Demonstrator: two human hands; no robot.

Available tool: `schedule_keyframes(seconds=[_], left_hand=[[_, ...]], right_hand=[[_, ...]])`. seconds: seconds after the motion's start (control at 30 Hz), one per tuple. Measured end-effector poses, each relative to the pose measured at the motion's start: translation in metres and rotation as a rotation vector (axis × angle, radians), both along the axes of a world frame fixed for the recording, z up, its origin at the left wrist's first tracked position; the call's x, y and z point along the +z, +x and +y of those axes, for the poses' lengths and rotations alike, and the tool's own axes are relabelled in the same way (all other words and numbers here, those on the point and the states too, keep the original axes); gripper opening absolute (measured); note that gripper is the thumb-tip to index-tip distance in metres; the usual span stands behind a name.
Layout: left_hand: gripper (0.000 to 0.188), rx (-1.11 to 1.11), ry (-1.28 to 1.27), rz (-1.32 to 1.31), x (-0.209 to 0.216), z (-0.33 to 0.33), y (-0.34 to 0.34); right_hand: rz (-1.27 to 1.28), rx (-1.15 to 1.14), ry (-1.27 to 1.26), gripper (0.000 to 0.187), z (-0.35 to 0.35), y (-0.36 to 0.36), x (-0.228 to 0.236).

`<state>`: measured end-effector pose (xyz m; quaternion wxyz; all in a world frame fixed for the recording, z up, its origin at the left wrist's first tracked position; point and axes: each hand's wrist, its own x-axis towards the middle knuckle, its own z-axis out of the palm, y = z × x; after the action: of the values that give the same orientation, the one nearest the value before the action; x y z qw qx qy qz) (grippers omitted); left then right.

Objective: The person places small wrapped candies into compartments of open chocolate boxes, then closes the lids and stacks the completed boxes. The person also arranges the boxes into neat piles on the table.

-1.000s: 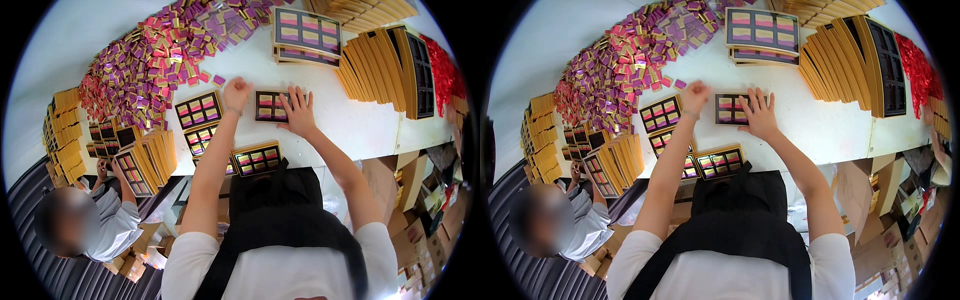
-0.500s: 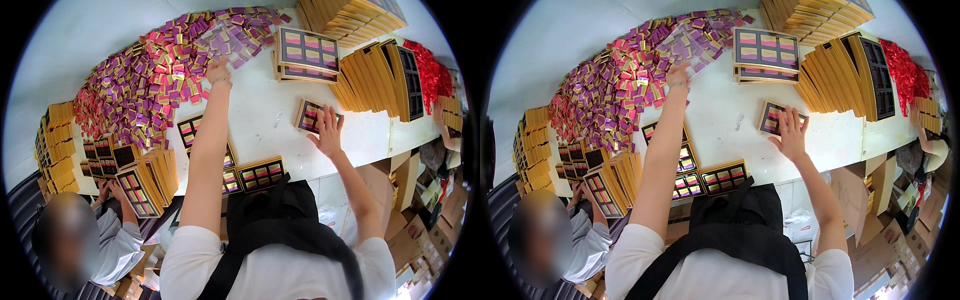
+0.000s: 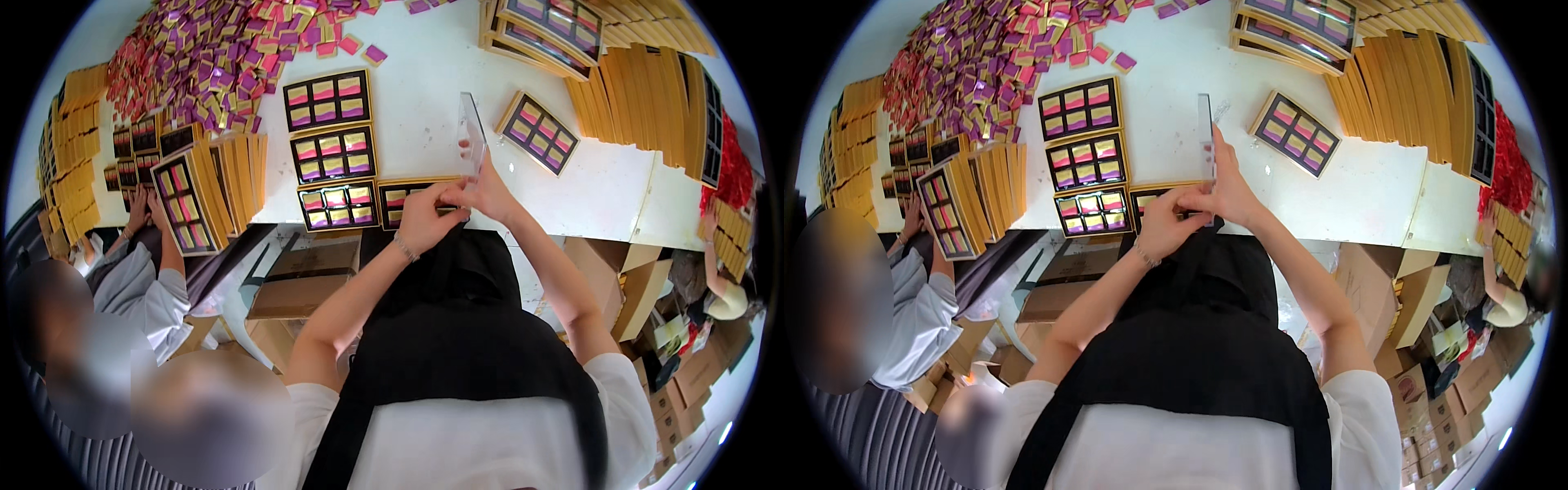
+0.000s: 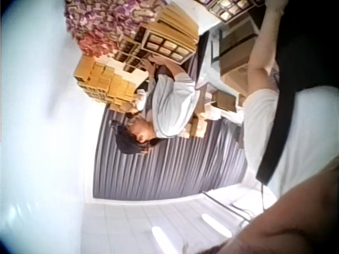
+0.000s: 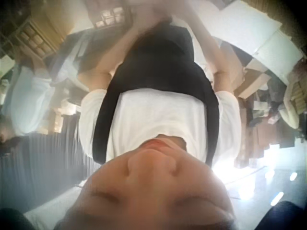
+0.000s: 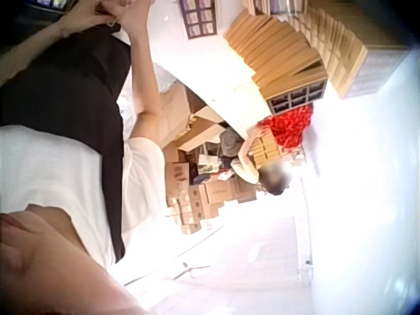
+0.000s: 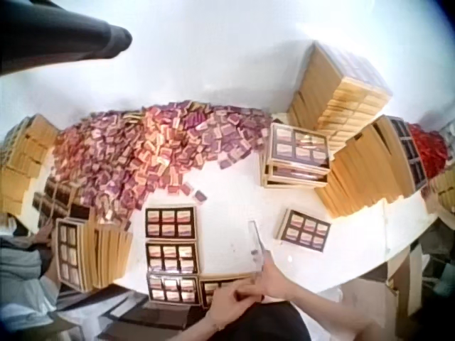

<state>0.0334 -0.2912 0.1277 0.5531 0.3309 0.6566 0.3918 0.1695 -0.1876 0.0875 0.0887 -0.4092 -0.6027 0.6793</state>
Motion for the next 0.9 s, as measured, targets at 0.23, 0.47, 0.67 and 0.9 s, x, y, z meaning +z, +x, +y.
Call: schedule_keyframes(seconds=[0.23, 0.47, 0.67, 0.9], left_hand=[[0.023, 0.702, -0.241, 0.226, -0.082, -0.147, 0.014], [0.024, 0.736, -0.110, 0.216, -0.105, -0.138, 0.046], [0.029, 0.652, -0.187, 0.136, -0.100, -0.095, 0.032], [0.041, 0.562, -0.106, 0.221, -0.119, -0.066, 0.028]], right_hand=[[-0.338, 0.399, 0.718, 0.128, -0.056, 0.037, -0.013], [-0.279, 0.326, 0.795, 0.125, -0.057, 0.040, -0.037], [-0.602, 0.525, 1.040, 0.124, -0.045, 0.040, -0.024], [-0.589, 0.594, 1.125, 0.123, -0.048, 0.027, -0.035]])
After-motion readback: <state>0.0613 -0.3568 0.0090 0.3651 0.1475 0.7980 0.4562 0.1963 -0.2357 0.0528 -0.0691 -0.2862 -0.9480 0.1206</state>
